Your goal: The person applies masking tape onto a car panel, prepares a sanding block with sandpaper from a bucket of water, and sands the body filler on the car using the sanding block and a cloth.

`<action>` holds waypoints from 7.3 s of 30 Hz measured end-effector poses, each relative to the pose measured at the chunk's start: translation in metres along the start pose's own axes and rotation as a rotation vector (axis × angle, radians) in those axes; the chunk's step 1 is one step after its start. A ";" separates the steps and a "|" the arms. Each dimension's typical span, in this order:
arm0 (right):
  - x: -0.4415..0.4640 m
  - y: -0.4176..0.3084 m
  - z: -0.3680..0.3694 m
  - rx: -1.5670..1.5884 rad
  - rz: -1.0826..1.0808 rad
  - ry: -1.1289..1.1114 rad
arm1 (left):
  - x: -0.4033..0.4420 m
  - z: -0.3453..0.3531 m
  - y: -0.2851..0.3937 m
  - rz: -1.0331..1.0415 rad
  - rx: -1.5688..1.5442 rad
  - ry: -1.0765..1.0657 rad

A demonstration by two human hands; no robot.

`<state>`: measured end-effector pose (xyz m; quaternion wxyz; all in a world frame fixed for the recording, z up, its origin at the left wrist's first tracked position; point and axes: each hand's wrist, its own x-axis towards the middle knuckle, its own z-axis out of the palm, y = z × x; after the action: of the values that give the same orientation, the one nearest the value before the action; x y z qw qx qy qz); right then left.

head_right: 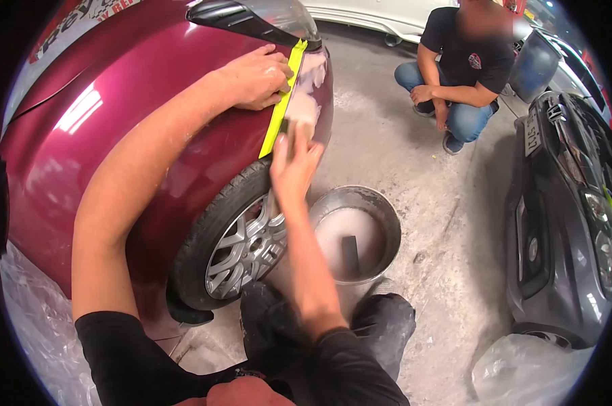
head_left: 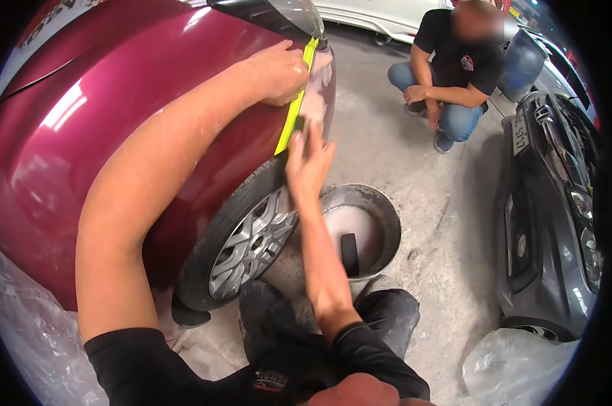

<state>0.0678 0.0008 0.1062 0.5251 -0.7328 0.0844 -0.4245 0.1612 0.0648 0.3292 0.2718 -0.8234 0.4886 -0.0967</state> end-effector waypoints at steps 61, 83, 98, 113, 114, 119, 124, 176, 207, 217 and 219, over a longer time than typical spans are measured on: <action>0.036 0.051 0.036 -0.014 0.284 0.106 | 0.004 0.007 -0.002 -0.007 0.021 0.012; 0.019 0.076 0.041 0.151 0.195 0.080 | 0.004 0.010 -0.004 0.017 -0.040 0.087; -0.029 -0.005 -0.010 0.125 0.273 -0.112 | 0.000 0.006 -0.003 0.025 -0.048 0.063; 0.034 0.077 0.018 0.092 0.271 -0.033 | 0.002 -0.007 0.001 0.004 -0.032 -0.031; 0.037 0.082 0.021 0.096 0.243 -0.014 | 0.003 -0.011 -0.001 0.012 -0.031 -0.013; -0.014 0.005 -0.011 0.085 0.187 -0.079 | -0.001 -0.010 0.002 0.009 -0.044 0.015; 0.038 0.068 0.014 0.001 0.271 -0.046 | -0.001 -0.005 -0.002 0.021 -0.055 0.044; 0.007 0.000 0.004 0.030 0.072 0.031 | 0.002 0.002 -0.004 0.030 -0.023 0.039; -0.056 -0.017 0.000 0.050 0.054 0.104 | 0.001 -0.005 0.000 0.030 -0.029 0.023; -0.068 -0.019 0.002 0.082 -0.003 0.126 | 0.001 -0.006 -0.002 0.035 -0.006 0.014; -0.050 -0.011 0.009 0.058 0.042 0.140 | 0.000 -0.002 -0.002 0.037 -0.012 0.026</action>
<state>0.0391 0.0402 0.0876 0.5476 -0.6837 0.1239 -0.4661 0.1618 0.0649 0.3321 0.2621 -0.8146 0.5078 -0.0994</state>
